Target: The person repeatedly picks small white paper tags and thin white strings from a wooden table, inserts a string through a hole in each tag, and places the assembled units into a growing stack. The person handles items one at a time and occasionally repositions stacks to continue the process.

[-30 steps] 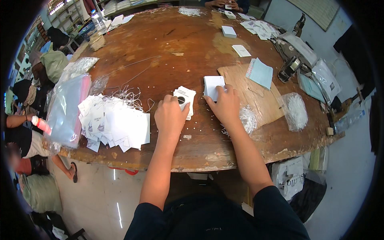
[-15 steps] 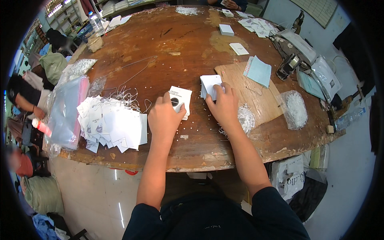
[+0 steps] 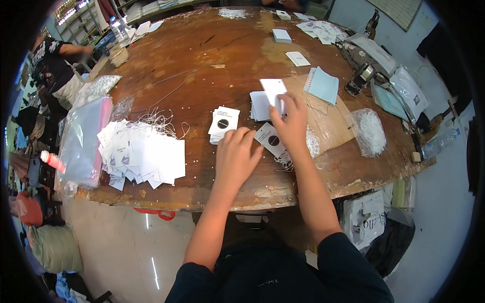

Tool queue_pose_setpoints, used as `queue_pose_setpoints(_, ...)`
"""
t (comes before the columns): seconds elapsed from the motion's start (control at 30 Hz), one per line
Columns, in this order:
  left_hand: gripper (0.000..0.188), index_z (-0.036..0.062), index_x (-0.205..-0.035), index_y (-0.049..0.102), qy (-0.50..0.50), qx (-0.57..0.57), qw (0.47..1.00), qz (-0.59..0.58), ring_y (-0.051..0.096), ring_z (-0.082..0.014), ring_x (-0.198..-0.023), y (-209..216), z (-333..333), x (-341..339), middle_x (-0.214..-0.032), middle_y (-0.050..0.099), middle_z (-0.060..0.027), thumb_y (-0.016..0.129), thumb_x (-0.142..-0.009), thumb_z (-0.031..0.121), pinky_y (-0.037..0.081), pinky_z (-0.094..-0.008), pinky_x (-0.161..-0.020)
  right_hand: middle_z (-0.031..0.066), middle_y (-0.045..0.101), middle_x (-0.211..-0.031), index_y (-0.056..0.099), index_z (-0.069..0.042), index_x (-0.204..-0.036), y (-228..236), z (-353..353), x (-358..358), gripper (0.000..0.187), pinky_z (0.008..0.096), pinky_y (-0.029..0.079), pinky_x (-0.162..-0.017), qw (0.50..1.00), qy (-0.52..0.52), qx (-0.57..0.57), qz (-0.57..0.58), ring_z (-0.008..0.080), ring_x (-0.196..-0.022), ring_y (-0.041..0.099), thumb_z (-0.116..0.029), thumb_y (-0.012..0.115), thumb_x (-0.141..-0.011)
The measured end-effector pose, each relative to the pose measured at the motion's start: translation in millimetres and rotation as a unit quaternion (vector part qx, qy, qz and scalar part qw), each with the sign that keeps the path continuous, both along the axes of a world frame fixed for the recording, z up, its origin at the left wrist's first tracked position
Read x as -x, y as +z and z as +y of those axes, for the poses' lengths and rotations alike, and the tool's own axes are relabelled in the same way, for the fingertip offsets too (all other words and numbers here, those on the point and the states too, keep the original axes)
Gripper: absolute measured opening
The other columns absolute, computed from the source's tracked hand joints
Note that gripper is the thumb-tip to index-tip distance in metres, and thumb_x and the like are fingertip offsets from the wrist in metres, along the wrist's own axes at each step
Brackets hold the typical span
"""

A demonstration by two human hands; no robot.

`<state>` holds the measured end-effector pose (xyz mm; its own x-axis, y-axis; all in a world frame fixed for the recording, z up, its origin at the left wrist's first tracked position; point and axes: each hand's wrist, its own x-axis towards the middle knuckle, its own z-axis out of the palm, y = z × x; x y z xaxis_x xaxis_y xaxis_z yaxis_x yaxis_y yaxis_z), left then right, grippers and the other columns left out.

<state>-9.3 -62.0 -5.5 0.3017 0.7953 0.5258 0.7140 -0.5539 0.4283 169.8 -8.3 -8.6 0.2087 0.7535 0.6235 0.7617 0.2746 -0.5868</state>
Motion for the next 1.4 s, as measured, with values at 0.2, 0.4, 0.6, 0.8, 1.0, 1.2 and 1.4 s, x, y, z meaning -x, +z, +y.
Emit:
queue_pose_setpoints(0.2,0.067,-0.0023,-0.095,0.074,0.109,0.065,0.981,0.147,0.05,-0.0272,-0.1,4,14,-47,-0.1,0.06,-0.009,0.083,-0.07,0.059,0.039,-0.0404,-0.086,0.0216,0.06,-0.125,0.069,0.0,-0.112,1,1,-14,0.039,0.0481,0.044,-0.1,0.999,-0.034,-0.032,-0.005,0.0396,-0.115,0.055,-0.027,0.074,-0.084)
queue_pose_setpoints(0.4,0.069,-0.0021,-0.096,0.073,0.097,0.116,0.974,0.166,0.055,-0.0273,-0.105,12,27,-59,-0.103,0.063,-0.0102,0.088,-0.063,0.057,0.04,-0.0402,-0.09,0.0205,0.059,-0.127,0.069,0.0,-0.112,1,0,-11,0.039,0.0475,0.044,-0.099,0.999,-0.022,-0.031,0.0,0.0385,-0.114,0.053,-0.026,0.074,-0.084)
queue_pose_setpoints(0.6,0.048,-0.003,-0.113,0.064,0.012,0.282,0.958,-0.045,0.068,-0.0289,-0.094,20,23,-40,-0.105,0.07,-0.0147,0.085,-0.079,0.024,0.053,-0.0385,-0.08,0.0197,0.059,-0.126,0.069,0.0,-0.113,4,-1,-15,0.039,0.0475,0.045,-0.097,0.999,-0.024,-0.041,-0.007,0.0385,-0.115,0.053,-0.025,0.074,-0.084)
queue_pose_setpoints(0.8,0.031,-0.0013,-0.12,0.066,-0.063,0.33,0.766,-0.548,0.066,-0.009,-0.09,3,-8,3,-0.102,0.07,-0.0025,0.073,-0.095,0.015,0.053,-0.0259,-0.073,0.0202,0.059,-0.126,0.069,-0.002,-0.115,15,-13,-4,0.037,0.0475,0.046,-0.096,0.998,0.022,-0.055,0.002,0.039,-0.114,0.054,-0.02,0.074,-0.082)
queue_pose_setpoints(1.0,0.034,0.0044,-0.132,0.06,-0.028,0.416,0.688,-0.594,0.067,-0.0087,-0.094,-1,-27,30,-0.109,0.068,-0.0028,0.058,-0.104,0.022,0.057,-0.027,-0.075,0.0197,0.059,-0.128,0.07,-0.006,-0.115,15,-90,35,0.041,0.0503,0.044,-0.1,0.979,0.174,-0.066,-0.084,0.0402,-0.115,0.054,-0.016,0.076,-0.076)
queue_pose_setpoints(1.2,0.046,0.0069,-0.149,0.04,-0.067,0.457,0.631,-0.624,0.067,-0.0202,-0.11,-7,-42,32,-0.133,0.06,-0.0104,0.035,-0.11,0.031,0.058,-0.035,-0.084,0.017,0.059,-0.129,0.07,-0.008,-0.117,-5,-120,55,0.046,0.0479,0.047,-0.095,0.977,0.193,-0.019,-0.087,0.0394,-0.114,0.053,-0.018,0.077,-0.073)
queue_pose_setpoints(1.4,0.057,-0.0018,-0.148,0.038,-0.138,0.396,0.589,-0.691,0.058,-0.0252,-0.128,-8,-46,27,-0.143,0.054,-0.0156,0.027,-0.111,0.04,0.048,-0.0439,-0.107,0.0174,0.058,-0.132,0.07,-0.01,-0.119,-3,-128,57,0.047,0.05,0.045,-0.1,0.97,0.203,-0.017,-0.136,0.041,-0.117,0.053,-0.018,0.078,-0.074)
